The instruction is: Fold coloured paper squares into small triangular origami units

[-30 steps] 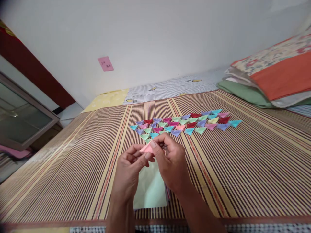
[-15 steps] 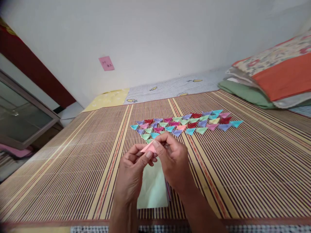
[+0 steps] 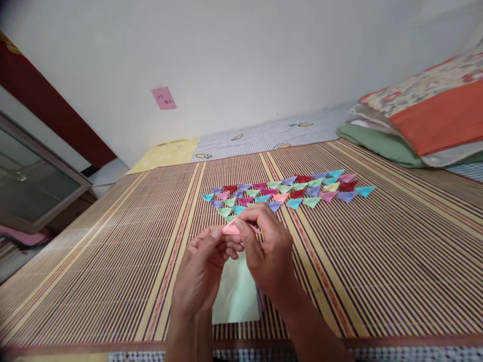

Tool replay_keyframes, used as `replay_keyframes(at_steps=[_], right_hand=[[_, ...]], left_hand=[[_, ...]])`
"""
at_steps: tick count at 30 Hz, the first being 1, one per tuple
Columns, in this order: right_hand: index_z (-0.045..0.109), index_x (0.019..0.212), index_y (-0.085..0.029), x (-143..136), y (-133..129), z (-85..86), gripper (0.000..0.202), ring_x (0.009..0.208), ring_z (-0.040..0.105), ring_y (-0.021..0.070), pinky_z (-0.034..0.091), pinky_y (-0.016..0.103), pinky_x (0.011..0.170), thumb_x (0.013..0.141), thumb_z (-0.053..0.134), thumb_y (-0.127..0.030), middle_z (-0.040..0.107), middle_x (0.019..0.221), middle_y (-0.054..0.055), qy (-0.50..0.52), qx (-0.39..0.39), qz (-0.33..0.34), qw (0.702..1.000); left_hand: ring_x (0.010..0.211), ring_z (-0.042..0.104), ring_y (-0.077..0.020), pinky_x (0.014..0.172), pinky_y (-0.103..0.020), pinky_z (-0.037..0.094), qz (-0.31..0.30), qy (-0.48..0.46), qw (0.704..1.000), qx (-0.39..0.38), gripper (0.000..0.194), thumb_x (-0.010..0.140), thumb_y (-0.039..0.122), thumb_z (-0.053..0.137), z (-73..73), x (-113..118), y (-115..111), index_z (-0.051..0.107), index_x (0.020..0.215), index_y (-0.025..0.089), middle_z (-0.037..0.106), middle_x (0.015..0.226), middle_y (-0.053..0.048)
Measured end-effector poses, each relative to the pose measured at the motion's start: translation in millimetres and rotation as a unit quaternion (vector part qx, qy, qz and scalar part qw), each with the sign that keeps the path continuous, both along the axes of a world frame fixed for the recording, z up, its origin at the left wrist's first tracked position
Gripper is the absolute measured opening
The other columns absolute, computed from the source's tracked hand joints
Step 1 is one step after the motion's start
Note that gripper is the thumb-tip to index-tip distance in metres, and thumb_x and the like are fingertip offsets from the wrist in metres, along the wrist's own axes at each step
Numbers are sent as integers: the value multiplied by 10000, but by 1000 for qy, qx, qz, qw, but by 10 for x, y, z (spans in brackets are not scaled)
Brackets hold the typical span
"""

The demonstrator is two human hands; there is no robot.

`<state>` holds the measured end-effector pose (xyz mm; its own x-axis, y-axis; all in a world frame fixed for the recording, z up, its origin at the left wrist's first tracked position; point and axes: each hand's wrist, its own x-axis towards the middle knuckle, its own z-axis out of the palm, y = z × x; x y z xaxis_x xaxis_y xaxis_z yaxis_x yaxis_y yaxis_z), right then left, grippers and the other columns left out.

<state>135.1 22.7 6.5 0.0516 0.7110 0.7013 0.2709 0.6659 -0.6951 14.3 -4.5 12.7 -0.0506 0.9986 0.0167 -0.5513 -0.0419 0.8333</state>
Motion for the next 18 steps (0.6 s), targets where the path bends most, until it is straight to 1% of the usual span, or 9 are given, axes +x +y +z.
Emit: replay_keyframes(at_steps=[2,4,11,15,18], right_hand=[[608,892,-216,-3,1,10,123,811,605,173,476,322,739,987,568,-149,620,842,13,-5,15,1,1000],[607,891,-216,4,0,17,129,807,601,169,475,317,739,987,566,-139,618,836,10,-5,20,5,1000],[605,876,-213,32,-17,42,124,783,598,163,472,308,714,977,577,-146,614,825,4,-9,10,-1,1000],[614,869,-219,46,-4,38,123,732,594,159,473,307,682,982,577,-186,614,800,-4,6,-25,9,1000],[623,866,-221,52,2,31,124,718,600,162,484,311,677,981,579,-215,619,795,-2,19,-52,19,998]], left_hand=[[634,691,-148,592,-227,522,-16,-16,1000,-5,224,848,329,763,4,-11,6,772,795,112,784,761,-103],[628,690,-142,589,-220,518,-19,-15,1000,-8,203,838,310,780,2,-20,14,768,787,113,784,760,-99],[659,698,-171,602,-258,532,5,36,999,21,165,860,269,754,-32,-14,10,765,784,122,772,729,-86],[683,681,-161,642,-264,526,38,73,996,43,152,899,273,721,-46,0,3,760,838,139,763,741,-69],[681,648,-142,663,-255,509,35,86,995,42,137,877,288,753,-45,13,5,756,873,151,748,757,-52]])
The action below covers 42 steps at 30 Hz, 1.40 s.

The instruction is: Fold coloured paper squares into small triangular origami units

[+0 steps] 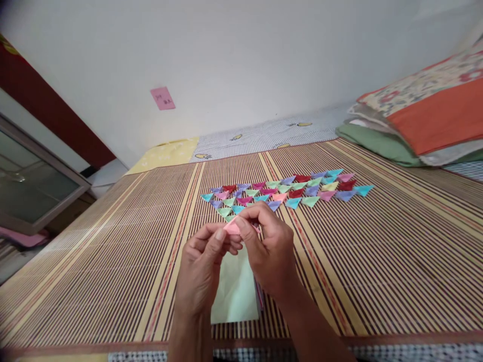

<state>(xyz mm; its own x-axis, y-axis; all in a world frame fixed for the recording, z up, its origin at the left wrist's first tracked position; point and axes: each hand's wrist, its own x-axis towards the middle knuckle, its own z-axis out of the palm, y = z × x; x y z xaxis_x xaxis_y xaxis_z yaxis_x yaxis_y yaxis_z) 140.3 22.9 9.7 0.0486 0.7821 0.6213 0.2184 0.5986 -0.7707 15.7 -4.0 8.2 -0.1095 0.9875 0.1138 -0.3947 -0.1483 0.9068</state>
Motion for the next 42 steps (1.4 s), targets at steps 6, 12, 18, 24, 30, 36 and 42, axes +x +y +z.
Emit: replay_keyframes(at_steps=[6,12,18,24,30,36,42], right_hand=[[657,878,-234,-35,-29,31,148,617,582,130,488,270,582,999,572,-229,617,750,-19,56,-37,77,995],[656,859,-229,-16,-14,18,157,630,590,133,499,270,590,997,590,-263,626,734,-19,113,-80,126,982],[647,810,-206,19,15,1,170,701,595,137,500,276,647,970,618,-255,608,778,-13,69,-101,165,979],[671,858,-206,10,27,-16,110,716,612,150,499,280,665,943,652,-273,643,765,-12,70,-150,210,964],[692,831,-194,-74,30,-81,155,730,629,171,504,291,671,893,726,-331,682,769,8,75,-181,178,964],[717,845,-194,-93,20,-73,174,753,645,180,518,301,709,927,688,-345,700,778,15,93,-172,176,965],[732,896,-202,-75,8,-72,189,696,572,152,443,273,646,979,593,-299,617,715,-17,61,-167,157,972]], left_hand=[[665,586,-125,655,-242,458,-18,31,999,-17,167,885,300,744,-22,9,-8,763,812,151,700,719,-36],[683,570,-135,674,-250,454,-5,78,997,3,165,874,326,748,6,1,-19,748,820,170,660,717,-15],[686,553,-125,674,-232,447,11,95,995,-2,193,868,320,752,37,-32,-2,705,748,176,631,708,0],[678,537,-120,672,-229,436,27,73,997,-6,182,827,300,800,-40,-88,15,711,736,170,614,683,10],[689,570,-127,706,-239,473,80,-5,997,2,171,768,298,838,-54,-103,46,725,730,174,648,687,3],[695,598,-138,716,-256,496,96,-10,995,10,144,791,282,818,-66,-68,47,731,753,174,649,692,0],[740,622,-124,744,-237,507,136,18,990,28,104,855,249,774,-99,-50,29,728,785,188,677,763,7]])
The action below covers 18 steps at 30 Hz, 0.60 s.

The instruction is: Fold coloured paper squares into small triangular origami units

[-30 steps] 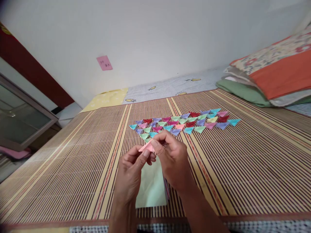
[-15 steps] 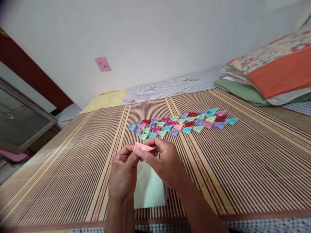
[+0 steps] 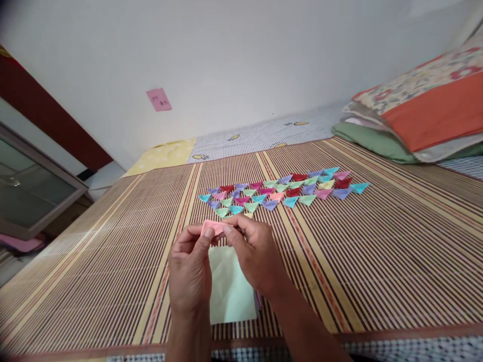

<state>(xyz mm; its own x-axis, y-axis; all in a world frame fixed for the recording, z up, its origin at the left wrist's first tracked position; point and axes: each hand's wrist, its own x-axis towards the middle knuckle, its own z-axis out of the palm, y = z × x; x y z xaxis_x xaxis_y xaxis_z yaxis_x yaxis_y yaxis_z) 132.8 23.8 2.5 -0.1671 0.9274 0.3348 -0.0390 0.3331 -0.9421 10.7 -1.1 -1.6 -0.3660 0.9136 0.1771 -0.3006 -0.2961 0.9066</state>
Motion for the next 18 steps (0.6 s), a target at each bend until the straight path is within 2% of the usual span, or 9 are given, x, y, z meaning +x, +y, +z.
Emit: replay_keyframes(at_steps=[3,9,13,16,18], right_hand=[[716,890,-198,28,24,-10,203,685,552,143,426,270,645,992,558,-275,597,702,-24,-3,12,10,1000],[609,783,-197,160,88,11,263,626,467,124,366,265,585,1012,529,-297,526,669,-40,-52,21,39,998],[555,749,-198,247,99,43,296,623,452,121,351,270,583,1015,534,-326,506,667,-42,-81,28,71,994],[578,748,-196,274,102,52,299,640,471,123,367,268,602,1011,545,-333,523,679,-37,-86,32,90,992],[581,733,-197,260,103,43,292,623,466,115,362,258,586,996,575,-325,522,667,-43,-58,22,89,994]], left_hand=[[718,611,-117,725,-229,496,-1,9,1000,-5,125,855,264,774,2,-15,1,717,774,187,677,742,11],[660,570,-117,664,-230,452,-93,73,991,-63,205,818,300,800,41,-73,1,684,728,157,651,669,3],[638,530,-116,640,-233,417,-147,84,983,-75,255,812,322,803,47,-83,-17,631,707,165,614,645,13],[642,509,-122,644,-245,397,-161,100,980,-56,289,892,361,725,39,-68,-26,600,708,178,577,639,21],[638,467,-121,641,-252,375,-141,117,983,-32,346,957,387,642,29,-46,-26,568,685,185,534,636,25]])
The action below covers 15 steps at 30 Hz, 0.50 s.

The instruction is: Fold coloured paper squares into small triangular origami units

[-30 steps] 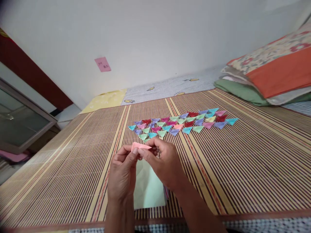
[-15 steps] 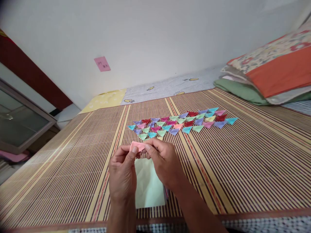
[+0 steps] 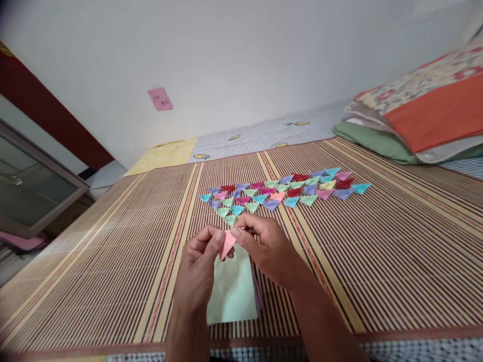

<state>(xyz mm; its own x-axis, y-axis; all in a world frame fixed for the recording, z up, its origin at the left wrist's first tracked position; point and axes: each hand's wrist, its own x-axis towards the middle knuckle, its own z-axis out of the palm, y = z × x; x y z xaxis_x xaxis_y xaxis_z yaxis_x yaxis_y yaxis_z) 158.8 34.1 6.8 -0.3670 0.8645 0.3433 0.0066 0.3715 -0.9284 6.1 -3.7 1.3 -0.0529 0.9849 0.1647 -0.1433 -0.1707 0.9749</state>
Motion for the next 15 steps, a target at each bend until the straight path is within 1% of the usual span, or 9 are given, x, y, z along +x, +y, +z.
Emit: replay_keyframes(at_steps=[2,4,6,8,12,14,15], right_hand=[[589,739,-199,-38,-1,-17,255,614,483,112,368,250,577,964,624,-313,550,664,-45,41,-30,8,999],[607,771,-198,-80,-4,-37,200,636,528,120,395,252,597,930,670,-302,600,686,-37,71,-55,24,996],[621,794,-195,-108,-8,-52,175,669,555,130,418,261,633,921,682,-298,619,708,-28,70,-51,24,996],[609,765,-193,-115,-11,-60,222,644,521,123,405,262,625,952,641,-308,571,677,-36,48,-31,-4,998],[499,663,-202,-100,-1,-68,380,550,372,103,315,259,535,1012,540,-347,399,588,-66,9,-9,-64,998],[485,664,-206,-101,5,-71,396,542,359,106,300,263,518,1022,516,-374,387,581,-67,14,-22,-60,998],[494,671,-206,-104,6,-71,393,547,368,109,304,265,519,1021,518,-383,399,586,-64,18,-30,-47,998]], left_hand=[[635,420,-122,634,-256,352,35,12,999,24,391,986,394,598,-9,26,3,537,660,188,481,634,32],[632,392,-124,624,-258,337,71,21,997,33,393,987,393,597,-14,45,5,533,657,190,443,630,37],[629,385,-125,617,-259,331,87,27,995,34,394,985,393,598,-8,47,6,532,654,191,434,627,38],[626,390,-124,615,-258,332,74,33,996,30,393,979,388,606,6,28,5,533,647,190,447,627,37],[616,410,-120,600,-254,332,-5,41,999,10,353,943,366,659,31,-29,-1,574,653,185,484,626,34],[615,425,-119,600,-252,339,-8,30,999,13,340,940,354,666,26,-41,-1,582,656,186,499,624,32],[618,436,-119,606,-251,345,5,23,1000,18,336,944,348,662,18,-41,1,586,659,187,511,628,31]])
